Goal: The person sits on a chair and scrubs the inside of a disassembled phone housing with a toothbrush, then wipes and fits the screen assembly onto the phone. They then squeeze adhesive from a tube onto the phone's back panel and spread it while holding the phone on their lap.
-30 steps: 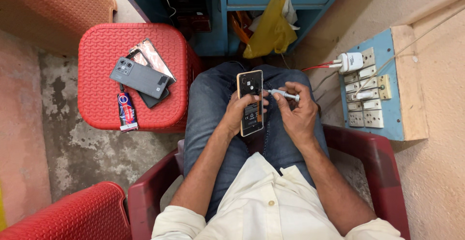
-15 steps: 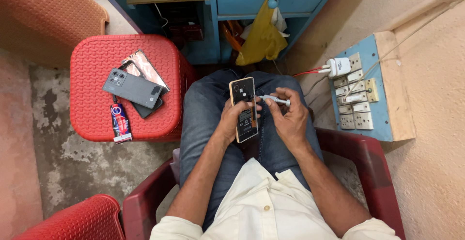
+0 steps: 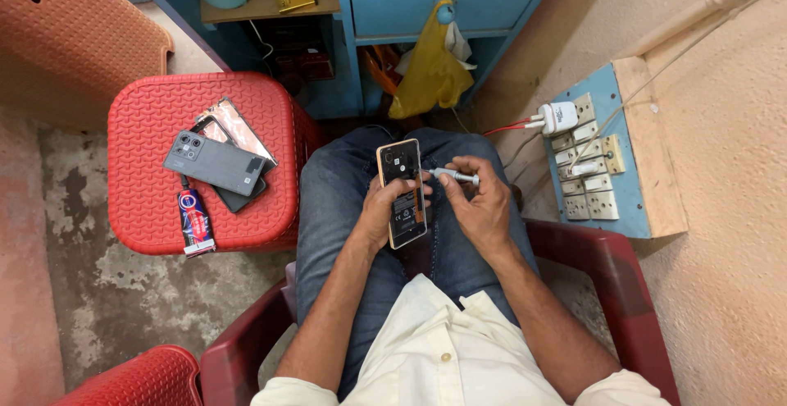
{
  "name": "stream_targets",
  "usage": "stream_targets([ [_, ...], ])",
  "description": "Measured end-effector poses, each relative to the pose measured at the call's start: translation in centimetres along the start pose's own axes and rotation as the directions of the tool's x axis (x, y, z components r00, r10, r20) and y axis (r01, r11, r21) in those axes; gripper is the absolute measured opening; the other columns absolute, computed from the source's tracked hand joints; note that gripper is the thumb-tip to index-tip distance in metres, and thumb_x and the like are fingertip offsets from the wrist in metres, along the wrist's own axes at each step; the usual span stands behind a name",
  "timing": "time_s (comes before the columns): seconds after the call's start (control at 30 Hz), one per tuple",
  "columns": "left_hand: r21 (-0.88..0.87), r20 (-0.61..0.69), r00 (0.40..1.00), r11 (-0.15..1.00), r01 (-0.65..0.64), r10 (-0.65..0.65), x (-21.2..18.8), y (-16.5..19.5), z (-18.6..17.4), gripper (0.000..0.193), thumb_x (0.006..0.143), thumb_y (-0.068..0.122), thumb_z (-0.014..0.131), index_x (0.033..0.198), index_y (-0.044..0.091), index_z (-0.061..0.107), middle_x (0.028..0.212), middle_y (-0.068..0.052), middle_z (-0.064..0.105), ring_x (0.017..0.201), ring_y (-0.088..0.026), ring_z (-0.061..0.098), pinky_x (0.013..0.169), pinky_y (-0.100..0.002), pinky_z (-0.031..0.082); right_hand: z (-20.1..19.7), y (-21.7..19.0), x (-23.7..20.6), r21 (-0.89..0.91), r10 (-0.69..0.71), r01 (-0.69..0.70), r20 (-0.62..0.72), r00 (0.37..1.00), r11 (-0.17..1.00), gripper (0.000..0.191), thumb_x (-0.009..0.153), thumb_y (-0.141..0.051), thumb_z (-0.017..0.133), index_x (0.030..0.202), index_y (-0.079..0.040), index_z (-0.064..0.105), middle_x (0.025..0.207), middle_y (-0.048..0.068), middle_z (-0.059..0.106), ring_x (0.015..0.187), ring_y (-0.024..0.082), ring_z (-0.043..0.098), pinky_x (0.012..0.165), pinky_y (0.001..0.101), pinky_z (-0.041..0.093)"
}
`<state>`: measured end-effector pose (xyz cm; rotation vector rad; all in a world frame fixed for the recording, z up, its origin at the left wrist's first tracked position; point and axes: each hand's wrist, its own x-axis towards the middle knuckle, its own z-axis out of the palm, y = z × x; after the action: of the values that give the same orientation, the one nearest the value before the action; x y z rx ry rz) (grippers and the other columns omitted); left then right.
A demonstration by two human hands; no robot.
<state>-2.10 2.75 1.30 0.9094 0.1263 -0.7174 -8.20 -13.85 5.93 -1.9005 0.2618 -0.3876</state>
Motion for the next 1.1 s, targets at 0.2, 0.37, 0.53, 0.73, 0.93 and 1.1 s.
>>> stream_targets([
  [0.2, 0.01, -0.007, 1.0, 1.0, 0.011, -0.011, 0.0, -0.1, 0.1, 0.037, 0.085, 0.013, 0.061, 0.116, -0.006, 0.067, 0.108, -0.014, 0.072, 0.094, -0.023, 0.072, 0.081, -0.039, 0.063, -0.3, -0.6, -0.2, -0.023, -0.069, 0.068, -0.029, 0.997, 0.997, 0.026, 0.097, -0.007, 0.076, 0.119, 0.0, 0.064, 0.106, 0.01, 0.075, 0.095, 0.013, 0.072, 0.081, 0.0269, 0.06],
  [0.37, -0.01, 0.027, 1.0, 1.0, 0.009, -0.009, 0.0, 0.0, 0.0, 0.038, 0.088, 0.011, 0.058, 0.119, -0.009, 0.066, 0.11, -0.017, 0.073, 0.096, -0.025, 0.072, 0.083, -0.04, 0.063, -0.4, -1.1, -0.4, 0.007, -0.072, 0.072, -0.024, 0.997, 0.997, 0.027, 0.097, -0.006, 0.075, 0.12, 0.0, 0.062, 0.109, 0.011, 0.075, 0.098, 0.014, 0.073, 0.083, 0.0277, 0.062],
  [0.53, -0.082, 0.063, 0.998, 0.997, 0.012, -0.007, 0.1, -0.3, 0.0, 0.042, 0.087, 0.008, 0.054, 0.125, -0.008, 0.061, 0.114, -0.019, 0.072, 0.096, -0.028, 0.073, 0.084, -0.044, 0.063, -0.2, -0.9, -0.4, 0.016, -0.064, 0.064, -0.025, 0.998, 0.998, 0.028, 0.097, -0.005, 0.075, 0.121, 0.001, 0.061, 0.111, 0.011, 0.074, 0.1, 0.015, 0.072, 0.084, 0.0283, 0.061],
  [0.73, -0.152, 0.115, 0.993, 0.988, 0.016, 0.001, 0.1, -0.2, -0.1, 0.044, 0.086, 0.005, 0.049, 0.126, -0.01, 0.06, 0.114, -0.022, 0.071, 0.097, -0.03, 0.073, 0.086, -0.046, 0.064, -0.5, -0.9, -0.6, 0.065, -0.07, 0.071, -0.018, 0.997, 0.995, 0.028, 0.1, -0.004, 0.074, 0.123, 0.001, 0.06, 0.114, 0.012, 0.073, 0.105, 0.016, 0.072, 0.09, 0.0297, 0.062],
  [0.93, -0.128, 0.083, 0.997, 0.992, 0.022, -0.011, 0.0, 0.2, 0.1, 0.04, 0.087, 0.006, 0.049, 0.121, -0.013, 0.061, 0.104, -0.025, 0.072, 0.091, -0.032, 0.075, 0.085, -0.046, 0.064, -0.2, -1.9, -0.8, 0.063, -0.114, 0.112, 0.024, 0.993, 0.992, 0.026, 0.101, -0.004, 0.073, 0.123, 0.001, 0.06, 0.114, 0.012, 0.073, 0.104, 0.016, 0.073, 0.091, 0.03, 0.062],
  [1.1, -0.105, 0.093, 0.996, 0.994, 0.015, -0.005, -0.1, 0.4, 0.3, 0.041, 0.086, 0.006, 0.049, 0.119, -0.013, 0.062, 0.105, -0.024, 0.073, 0.094, -0.032, 0.075, 0.086, -0.045, 0.064, -0.1, -2.5, -0.9, 0.026, -0.081, 0.079, 0.053, 0.995, 0.996, 0.023, 0.102, -0.005, 0.072, 0.121, 0.0, 0.06, 0.112, 0.012, 0.075, 0.099, 0.016, 0.077, 0.084, 0.029, 0.064],
])
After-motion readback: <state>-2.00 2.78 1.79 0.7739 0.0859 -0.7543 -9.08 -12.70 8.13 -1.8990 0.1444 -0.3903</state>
